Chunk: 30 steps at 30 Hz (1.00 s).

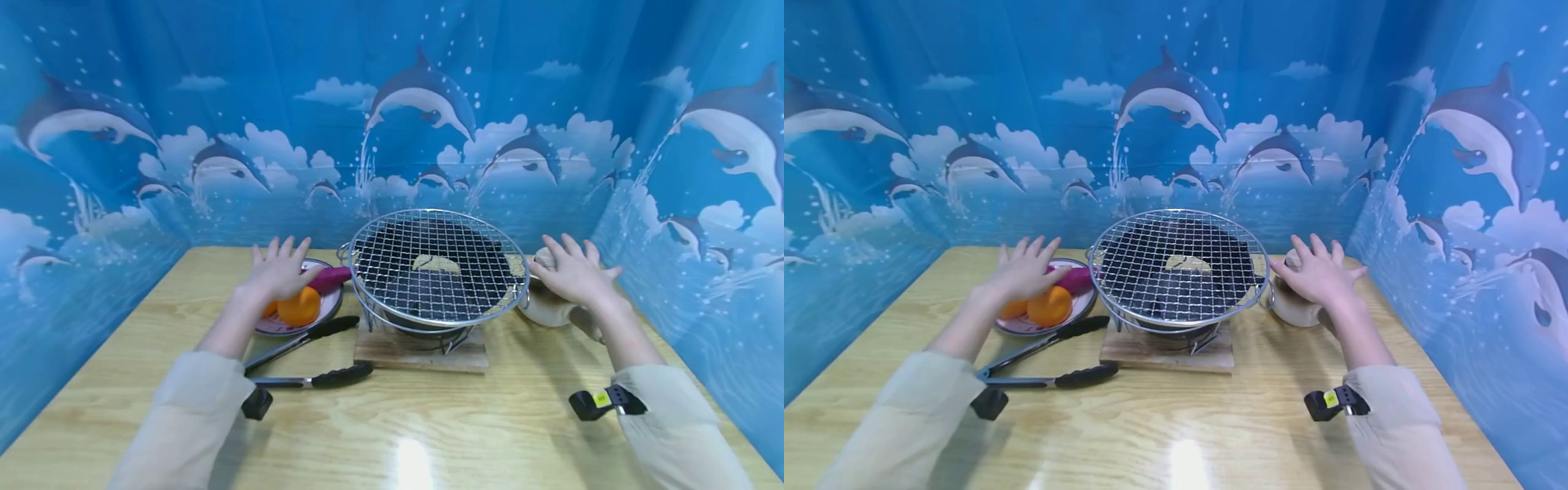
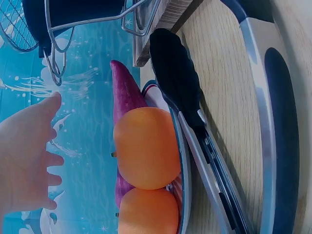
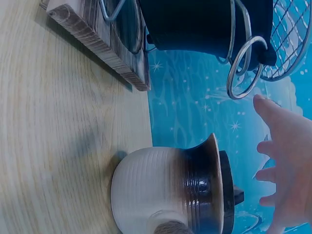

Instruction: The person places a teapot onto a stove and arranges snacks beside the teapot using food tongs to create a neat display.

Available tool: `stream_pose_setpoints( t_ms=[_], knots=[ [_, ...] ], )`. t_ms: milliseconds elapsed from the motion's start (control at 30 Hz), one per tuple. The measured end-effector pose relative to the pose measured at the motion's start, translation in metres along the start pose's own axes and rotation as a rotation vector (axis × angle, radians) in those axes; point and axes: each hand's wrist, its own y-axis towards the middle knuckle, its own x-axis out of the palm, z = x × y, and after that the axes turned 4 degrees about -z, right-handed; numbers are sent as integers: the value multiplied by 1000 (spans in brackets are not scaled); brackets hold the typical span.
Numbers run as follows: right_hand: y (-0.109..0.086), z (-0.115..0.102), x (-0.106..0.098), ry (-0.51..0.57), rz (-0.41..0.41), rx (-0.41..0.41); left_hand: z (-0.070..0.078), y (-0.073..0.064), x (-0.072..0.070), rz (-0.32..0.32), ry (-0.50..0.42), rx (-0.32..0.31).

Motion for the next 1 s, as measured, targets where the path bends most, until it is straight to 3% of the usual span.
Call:
stream_pose_setpoints(
  t_ms=[433,800,900,1000],
  knots=[
    [-7,-3,-2,-51,34,-38,7,-7,-6,13,72,47],
    [-19,-6,-6,-73,119,-114,12,-15,-6,164,140,221],
    [-23,-5,-7,-74,133,-138,16,-18,-5,173,154,241],
    [-27,-2,-8,-60,142,-151,21,-22,-5,140,142,249]
  ],
)
